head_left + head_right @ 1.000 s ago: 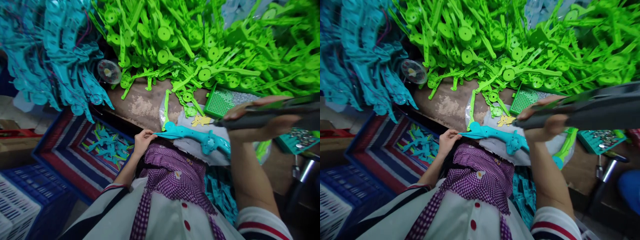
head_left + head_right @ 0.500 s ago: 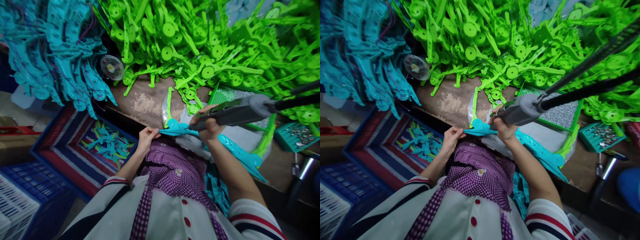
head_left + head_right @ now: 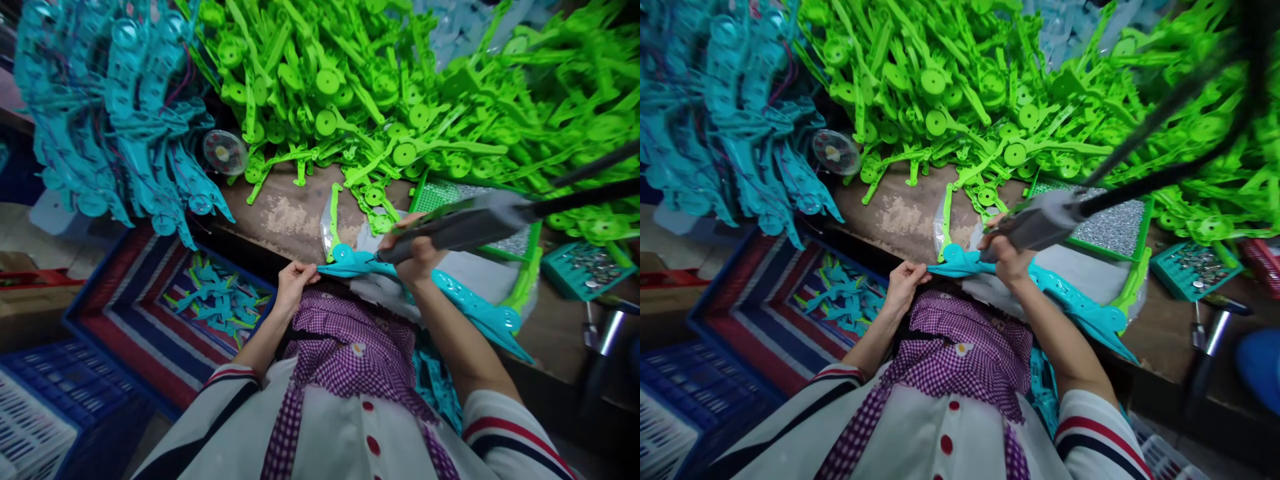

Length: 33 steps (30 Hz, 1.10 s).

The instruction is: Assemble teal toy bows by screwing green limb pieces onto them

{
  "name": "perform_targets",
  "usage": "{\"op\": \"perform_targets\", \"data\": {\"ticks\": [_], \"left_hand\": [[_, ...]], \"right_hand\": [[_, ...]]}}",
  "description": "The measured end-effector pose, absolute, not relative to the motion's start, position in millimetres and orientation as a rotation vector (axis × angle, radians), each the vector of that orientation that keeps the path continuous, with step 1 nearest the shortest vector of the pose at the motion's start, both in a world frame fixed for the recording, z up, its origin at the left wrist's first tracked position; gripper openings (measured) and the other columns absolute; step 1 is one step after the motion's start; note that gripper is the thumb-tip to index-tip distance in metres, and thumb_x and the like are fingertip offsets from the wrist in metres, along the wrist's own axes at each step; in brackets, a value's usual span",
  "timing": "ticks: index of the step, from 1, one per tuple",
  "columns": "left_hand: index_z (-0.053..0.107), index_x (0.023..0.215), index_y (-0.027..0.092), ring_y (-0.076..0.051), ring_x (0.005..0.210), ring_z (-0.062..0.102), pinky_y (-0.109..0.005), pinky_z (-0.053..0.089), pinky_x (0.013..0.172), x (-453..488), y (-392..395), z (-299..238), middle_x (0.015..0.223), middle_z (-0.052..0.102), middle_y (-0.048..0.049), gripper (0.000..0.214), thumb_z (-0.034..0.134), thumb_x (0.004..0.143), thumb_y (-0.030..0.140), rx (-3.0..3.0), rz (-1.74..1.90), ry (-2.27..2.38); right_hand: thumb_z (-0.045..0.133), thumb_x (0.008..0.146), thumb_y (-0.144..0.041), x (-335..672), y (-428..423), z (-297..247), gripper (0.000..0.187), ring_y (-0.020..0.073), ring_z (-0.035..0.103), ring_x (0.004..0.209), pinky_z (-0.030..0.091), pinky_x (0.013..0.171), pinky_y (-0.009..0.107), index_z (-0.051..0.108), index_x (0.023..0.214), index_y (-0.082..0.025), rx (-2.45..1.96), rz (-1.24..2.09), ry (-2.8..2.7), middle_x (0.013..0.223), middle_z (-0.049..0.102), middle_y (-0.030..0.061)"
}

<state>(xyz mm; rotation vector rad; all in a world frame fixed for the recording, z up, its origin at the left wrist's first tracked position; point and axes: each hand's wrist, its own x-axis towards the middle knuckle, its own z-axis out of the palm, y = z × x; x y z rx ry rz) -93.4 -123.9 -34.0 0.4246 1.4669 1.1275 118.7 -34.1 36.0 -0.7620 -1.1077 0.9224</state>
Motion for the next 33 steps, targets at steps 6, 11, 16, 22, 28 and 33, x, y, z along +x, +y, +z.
{"op": "perform_targets", "data": {"ticks": [6, 11, 16, 22, 28, 33], "left_hand": [[0.066, 0.092, 0.018, -0.010, 0.063, 0.062, -0.022, 0.053, 0.064, -110, -120, -19, 0.074, 0.066, 0.0024, 0.041, 0.088, 0.066, 0.041, 0.964, 1.165, 1.707], [0.069, 0.095, 0.020, -0.015, 0.087, 0.064, -0.027, 0.053, 0.082, -77, -71, 14, 0.096, 0.068, -0.0034, 0.022, 0.078, 0.082, 0.036, 1.512, 1.171, 1.504], [0.068, 0.109, 0.021, -0.023, 0.106, 0.065, -0.036, 0.052, 0.094, -35, -30, 20, 0.110, 0.068, -0.0070, 0.035, 0.079, 0.083, 0.041, 1.836, 0.692, 1.060], [0.064, 0.122, 0.024, -0.030, 0.122, 0.060, -0.045, 0.048, 0.104, -25, -30, 18, 0.126, 0.066, -0.0076, 0.053, 0.083, 0.078, 0.046, 2.071, 0.106, 1.090], [0.065, 0.121, 0.024, -0.029, 0.120, 0.061, -0.044, 0.049, 0.101, -25, -33, 20, 0.123, 0.066, -0.0064, 0.045, 0.077, 0.084, 0.048, 2.125, 0.073, 1.112], [0.065, 0.121, 0.024, -0.029, 0.118, 0.061, -0.044, 0.048, 0.098, -28, -39, 18, 0.122, 0.066, -0.0065, 0.044, 0.075, 0.086, 0.049, 2.135, 0.078, 1.133]], "right_hand": [[0.068, 0.070, -0.076, 182, 37, 65, 0.051, 0.0112, 0.046, 0.034, 0.032, 0.030, 0.029, 0.060, 0.076, -0.027, -0.888, 0.369, -0.938, 0.060, 0.055, -0.0066], [0.068, 0.066, -0.083, 219, 114, 44, 0.055, 0.0104, 0.044, 0.040, 0.037, 0.037, 0.033, 0.052, 0.071, -0.031, -1.109, 0.297, -0.927, 0.059, 0.053, -0.0040], [0.057, 0.076, -0.082, 213, 151, 17, 0.054, 0.0123, 0.051, 0.050, 0.043, 0.046, 0.034, 0.049, 0.078, -0.029, -1.142, 0.374, -0.940, 0.062, 0.051, -0.0044], [0.059, 0.074, -0.084, 214, 158, 1, 0.053, 0.0191, 0.058, 0.061, 0.046, 0.051, 0.039, 0.049, 0.079, -0.031, -1.145, 0.392, -0.973, 0.063, 0.053, -0.0004], [0.054, 0.079, -0.083, 219, 157, 0, 0.053, 0.0164, 0.054, 0.054, 0.043, 0.049, 0.038, 0.053, 0.084, -0.030, -1.148, 0.405, -0.994, 0.062, 0.050, -0.0023], [0.059, 0.070, -0.089, 213, 150, 9, 0.059, 0.0160, 0.050, 0.047, 0.040, 0.044, 0.039, 0.051, 0.077, -0.032, -1.186, 0.361, -0.977, 0.058, 0.051, -0.0026]]}}
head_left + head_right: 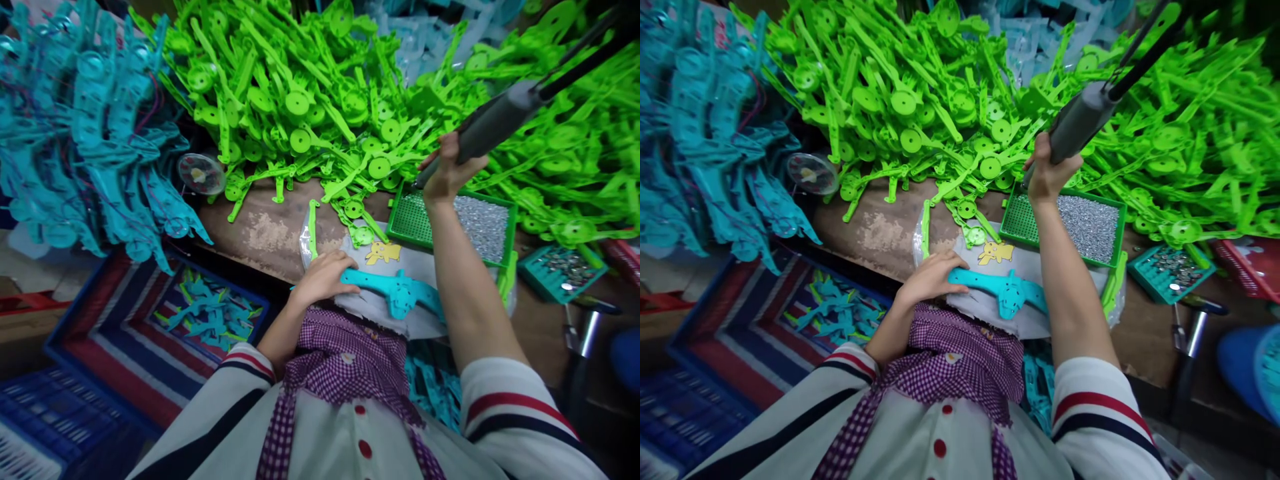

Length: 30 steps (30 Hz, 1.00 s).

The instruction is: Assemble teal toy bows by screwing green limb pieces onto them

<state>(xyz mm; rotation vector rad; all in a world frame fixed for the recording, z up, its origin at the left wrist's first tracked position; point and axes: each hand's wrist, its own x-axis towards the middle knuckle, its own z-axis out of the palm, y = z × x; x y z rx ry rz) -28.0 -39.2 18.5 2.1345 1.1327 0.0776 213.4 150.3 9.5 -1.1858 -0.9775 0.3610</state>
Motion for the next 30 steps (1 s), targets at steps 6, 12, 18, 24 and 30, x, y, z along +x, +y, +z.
{"op": "perform_targets", "data": {"ticks": [6, 12, 18, 24, 30], "left_hand": [[0.059, 0.128, 0.022, -0.029, 0.121, 0.058, -0.043, 0.046, 0.101, -25, -46, 16, 0.126, 0.063, -0.0084, 0.050, 0.073, 0.088, 0.049, 2.226, 0.132, 1.103], [0.062, 0.125, 0.020, -0.027, 0.115, 0.061, -0.040, 0.047, 0.096, -7, -39, 13, 0.123, 0.065, -0.0083, 0.043, 0.073, 0.089, 0.042, 2.320, 0.046, 0.974], [0.065, 0.117, 0.021, -0.024, 0.106, 0.064, -0.036, 0.048, 0.087, -3, -34, 6, 0.115, 0.068, -0.0076, 0.032, 0.069, 0.091, 0.039, 2.380, 0.047, 0.938], [0.064, 0.116, 0.019, -0.025, 0.107, 0.065, -0.036, 0.050, 0.088, -4, -35, 6, 0.116, 0.068, -0.0084, 0.034, 0.071, 0.090, 0.039, 2.396, 0.035, 0.929], [0.064, 0.117, 0.018, -0.025, 0.109, 0.065, -0.037, 0.051, 0.090, -3, -34, 5, 0.120, 0.068, -0.0095, 0.034, 0.070, 0.089, 0.038, 2.395, 0.037, 0.961]], "right_hand": [[0.070, 0.067, -0.082, 221, 133, 46, 0.058, 0.0095, 0.048, 0.040, 0.039, 0.036, 0.033, 0.055, 0.074, -0.026, -0.953, 0.320, -0.914, 0.065, 0.056, -0.0013], [0.063, 0.088, -0.063, 202, 23, 80, 0.042, 0.0120, 0.052, 0.037, 0.038, 0.032, 0.027, 0.072, 0.083, -0.022, -0.708, 0.596, -0.992, 0.050, 0.054, -0.0038], [0.074, 0.080, -0.058, 158, -50, 55, 0.033, 0.0158, 0.057, 0.041, 0.044, 0.037, 0.029, 0.074, 0.092, -0.027, -0.718, 0.989, -1.127, 0.055, 0.062, -0.0036], [0.073, 0.078, -0.060, 155, -44, 45, 0.037, 0.0149, 0.054, 0.039, 0.046, 0.038, 0.028, 0.068, 0.087, -0.025, -0.775, 0.965, -1.097, 0.054, 0.060, -0.0040], [0.073, 0.077, -0.060, 154, -46, 27, 0.037, 0.0149, 0.055, 0.040, 0.047, 0.040, 0.028, 0.065, 0.086, -0.025, -0.853, 1.018, -1.160, 0.053, 0.059, -0.0042]]}}
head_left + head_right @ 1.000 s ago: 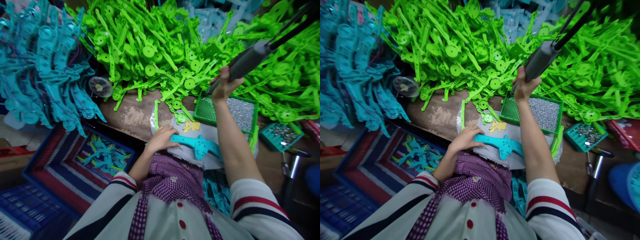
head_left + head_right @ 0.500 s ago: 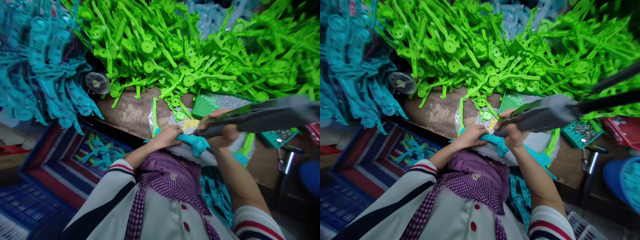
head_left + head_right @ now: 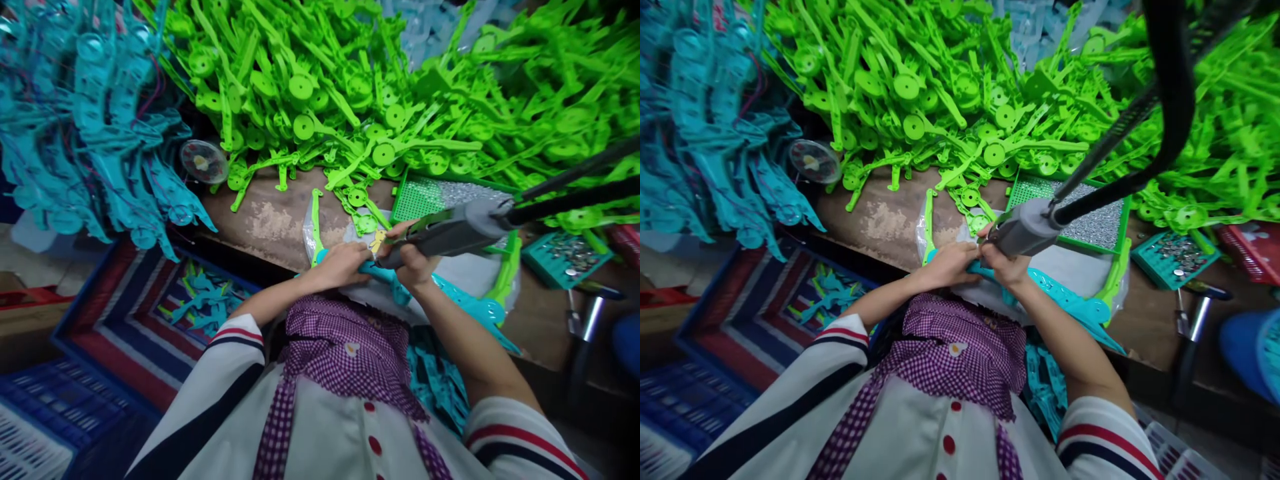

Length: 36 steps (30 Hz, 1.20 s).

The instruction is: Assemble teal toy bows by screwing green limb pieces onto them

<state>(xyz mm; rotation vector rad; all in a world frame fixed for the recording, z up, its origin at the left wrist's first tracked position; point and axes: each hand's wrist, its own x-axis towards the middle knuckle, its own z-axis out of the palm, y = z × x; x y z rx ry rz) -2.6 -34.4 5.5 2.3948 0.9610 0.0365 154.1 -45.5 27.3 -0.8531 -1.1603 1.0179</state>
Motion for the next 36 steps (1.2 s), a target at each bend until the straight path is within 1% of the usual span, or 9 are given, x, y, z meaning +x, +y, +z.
{"op": "perform_targets", "data": {"ticks": [8, 12, 16, 20, 24, 26, 29, 33, 36], "left_hand": [[0.064, 0.117, 0.018, -0.028, 0.111, 0.064, -0.041, 0.052, 0.091, -1, -35, 6, 0.123, 0.067, -0.0120, 0.035, 0.068, 0.090, 0.040, 2.336, 0.032, 0.962], [0.064, 0.116, 0.018, -0.027, 0.108, 0.064, -0.039, 0.051, 0.090, -10, -34, 7, 0.116, 0.068, -0.0109, 0.034, 0.069, 0.089, 0.038, 2.354, 0.052, 0.949], [0.066, 0.113, 0.017, -0.028, 0.106, 0.064, -0.039, 0.049, 0.089, -21, -24, 10, 0.113, 0.067, -0.0111, 0.033, 0.070, 0.088, 0.039, 2.422, -0.001, 0.954], [0.065, 0.113, 0.018, -0.028, 0.107, 0.064, -0.039, 0.047, 0.092, -11, -14, 10, 0.113, 0.068, -0.0114, 0.035, 0.073, 0.086, 0.039, 2.537, -0.062, 0.838], [0.062, 0.116, 0.018, -0.026, 0.104, 0.064, -0.035, 0.047, 0.085, 4, -8, 4, 0.114, 0.067, -0.0107, 0.039, 0.072, 0.087, 0.042, 2.497, -0.044, 0.733], [0.063, 0.114, 0.019, -0.025, 0.102, 0.064, -0.034, 0.048, 0.082, 5, -4, -2, 0.113, 0.067, -0.0098, 0.040, 0.073, 0.086, 0.046, 2.419, -0.015, 0.719], [0.063, 0.110, 0.019, -0.024, 0.102, 0.064, -0.034, 0.049, 0.083, 4, 0, -8, 0.110, 0.068, -0.0090, 0.041, 0.077, 0.083, 0.047, 2.338, 0.036, 0.709], [0.064, 0.107, 0.021, -0.024, 0.101, 0.064, -0.034, 0.050, 0.084, 2, 1, -8, 0.108, 0.069, -0.0074, 0.039, 0.079, 0.081, 0.046, 2.281, 0.057, 0.726], [0.065, 0.106, 0.022, -0.024, 0.101, 0.064, -0.034, 0.050, 0.084, 3, 0, -5, 0.108, 0.070, -0.0072, 0.038, 0.079, 0.081, 0.046, 2.277, 0.055, 0.729]], "right_hand": [[0.071, 0.074, -0.067, 157, -46, 8, 0.043, 0.0171, 0.057, 0.046, 0.051, 0.045, 0.032, 0.061, 0.074, -0.025, -0.930, 1.024, -1.258, 0.052, 0.057, -0.0034], [0.066, 0.076, -0.071, 157, -55, 22, 0.047, 0.0187, 0.059, 0.046, 0.053, 0.046, 0.034, 0.066, 0.089, -0.027, -0.979, 0.930, -1.234, 0.055, 0.059, -0.0033], [0.059, 0.082, -0.074, 141, -51, 66, 0.049, 0.0183, 0.057, 0.043, 0.049, 0.042, 0.034, 0.066, 0.105, -0.032, -1.054, 0.685, -1.102, 0.056, 0.056, -0.0044], [0.036, 0.090, -0.080, 127, -31, 95, 0.054, 0.0209, 0.060, 0.047, 0.050, 0.045, 0.038, 0.064, 0.106, -0.035, -1.031, 0.445, -0.969, 0.059, 0.052, -0.0020], [0.055, 0.087, -0.071, 157, -5, 85, 0.039, 0.0197, 0.056, 0.043, 0.045, 0.040, 0.039, 0.062, 0.089, -0.033, -1.036, 0.388, -0.889, 0.064, 0.055, -0.0013], [0.059, 0.084, -0.072, 183, 21, 70, 0.041, 0.0177, 0.053, 0.041, 0.043, 0.038, 0.038, 0.060, 0.083, -0.031, -1.052, 0.349, -0.852, 0.066, 0.058, -0.0014], [0.068, 0.076, -0.074, 219, 72, 46, 0.046, 0.0152, 0.052, 0.043, 0.044, 0.040, 0.037, 0.057, 0.076, -0.029, -1.085, 0.390, -0.905, 0.058, 0.052, -0.0040], [0.066, 0.075, -0.076, 242, 122, 22, 0.051, 0.0214, 0.068, 0.066, 0.053, 0.053, 0.037, 0.056, 0.076, -0.026, -1.110, 0.474, -1.004, 0.057, 0.048, -0.0038], [0.060, 0.076, -0.079, 245, 130, 14, 0.054, 0.0227, 0.070, 0.068, 0.053, 0.053, 0.036, 0.054, 0.077, -0.025, -1.113, 0.477, -0.972, 0.060, 0.048, -0.0037]]}}
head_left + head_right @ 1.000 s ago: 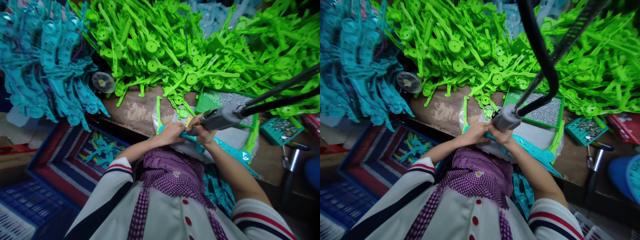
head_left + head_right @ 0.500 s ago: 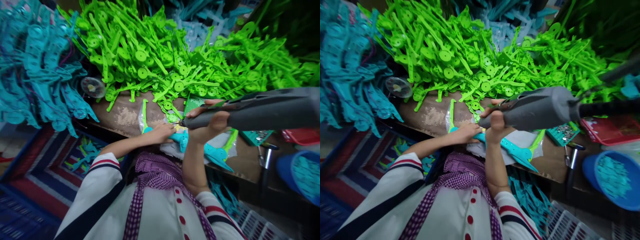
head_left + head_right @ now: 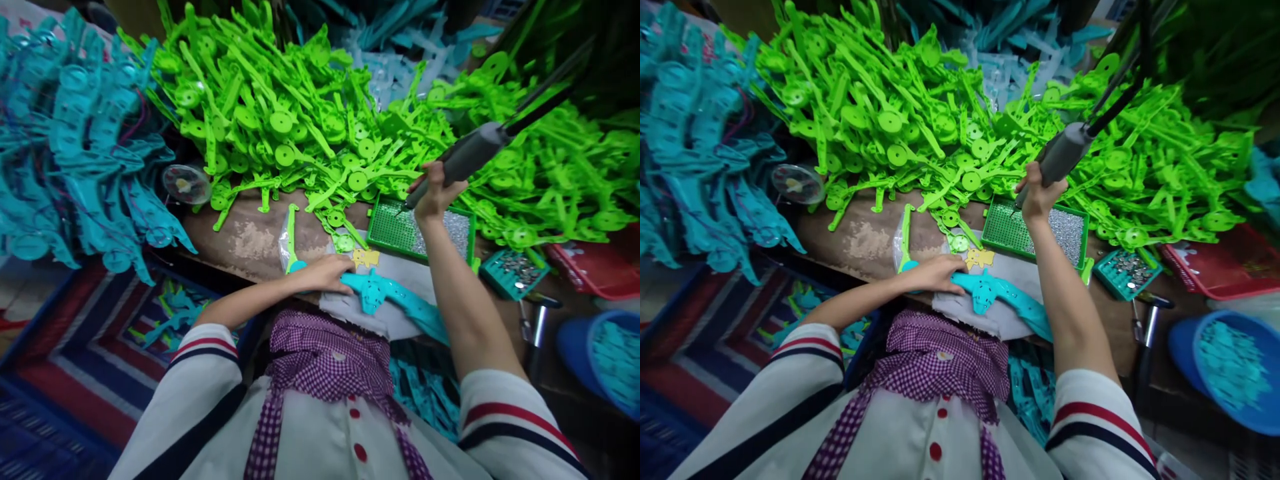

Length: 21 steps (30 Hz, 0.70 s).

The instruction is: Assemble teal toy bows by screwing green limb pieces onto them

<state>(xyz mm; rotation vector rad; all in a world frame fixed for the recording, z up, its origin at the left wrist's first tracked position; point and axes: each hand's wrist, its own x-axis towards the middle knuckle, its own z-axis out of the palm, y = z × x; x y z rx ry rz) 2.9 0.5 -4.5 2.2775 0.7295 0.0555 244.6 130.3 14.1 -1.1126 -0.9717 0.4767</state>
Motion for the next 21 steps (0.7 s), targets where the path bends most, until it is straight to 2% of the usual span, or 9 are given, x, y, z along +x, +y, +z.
{"op": "perform_targets", "data": {"ticks": [3, 5, 9, 12, 15, 21], "left_hand": [[0.065, 0.105, 0.022, -0.023, 0.100, 0.065, -0.033, 0.049, 0.083, 3, 0, -1, 0.107, 0.069, -0.0072, 0.037, 0.079, 0.081, 0.046, 2.284, 0.036, 0.746], [0.065, 0.106, 0.021, -0.024, 0.101, 0.065, -0.033, 0.049, 0.084, 3, 0, 0, 0.108, 0.069, -0.0073, 0.038, 0.079, 0.081, 0.045, 2.276, 0.020, 0.758], [0.065, 0.107, 0.021, -0.024, 0.102, 0.065, -0.034, 0.050, 0.085, 3, 0, 1, 0.108, 0.069, -0.0071, 0.038, 0.079, 0.081, 0.044, 2.257, 0.022, 0.755], [0.065, 0.107, 0.021, -0.024, 0.101, 0.065, -0.035, 0.050, 0.085, 4, 0, -1, 0.108, 0.069, -0.0074, 0.038, 0.079, 0.081, 0.045, 2.257, 0.030, 0.751], [0.066, 0.107, 0.021, -0.025, 0.102, 0.065, -0.036, 0.050, 0.086, 3, 0, -1, 0.108, 0.070, -0.0073, 0.037, 0.079, 0.081, 0.045, 2.260, 0.027, 0.752], [0.065, 0.106, 0.021, -0.024, 0.101, 0.065, -0.035, 0.050, 0.086, 3, 0, -1, 0.106, 0.069, -0.0070, 0.036, 0.078, 0.082, 0.046, 2.265, 0.024, 0.746]], "right_hand": [[0.058, 0.078, -0.079, 248, 128, 11, 0.053, 0.0199, 0.066, 0.062, 0.052, 0.055, 0.037, 0.055, 0.078, -0.026, -1.128, 0.476, -0.934, 0.058, 0.048, -0.0041], [0.063, 0.075, -0.079, 253, 129, 10, 0.051, 0.0173, 0.062, 0.060, 0.053, 0.059, 0.039, 0.056, 0.077, -0.028, -1.114, 0.483, -0.922, 0.059, 0.052, -0.0033], [0.065, 0.070, -0.085, 262, 136, 8, 0.056, 0.0218, 0.065, 0.078, 0.055, 0.069, 0.045, 0.058, 0.082, -0.032, -1.043, 0.629, -1.071, 0.067, 0.060, -0.0005], [0.062, 0.068, -0.090, 258, 138, 9, 0.059, 0.0250, 0.067, 0.086, 0.055, 0.072, 0.047, 0.059, 0.082, -0.032, -1.061, 0.653, -1.106, 0.062, 0.057, -0.0009], [0.068, 0.063, -0.088, 251, 137, 10, 0.056, 0.0229, 0.065, 0.079, 0.053, 0.070, 0.045, 0.055, 0.073, -0.035, -1.106, 0.562, -1.004, 0.053, 0.050, -0.0026], [0.069, 0.067, -0.083, 250, 134, 8, 0.052, 0.0223, 0.064, 0.076, 0.051, 0.070, 0.045, 0.052, 0.072, -0.034, -1.073, 0.566, -0.992, 0.051, 0.051, -0.0039]]}}
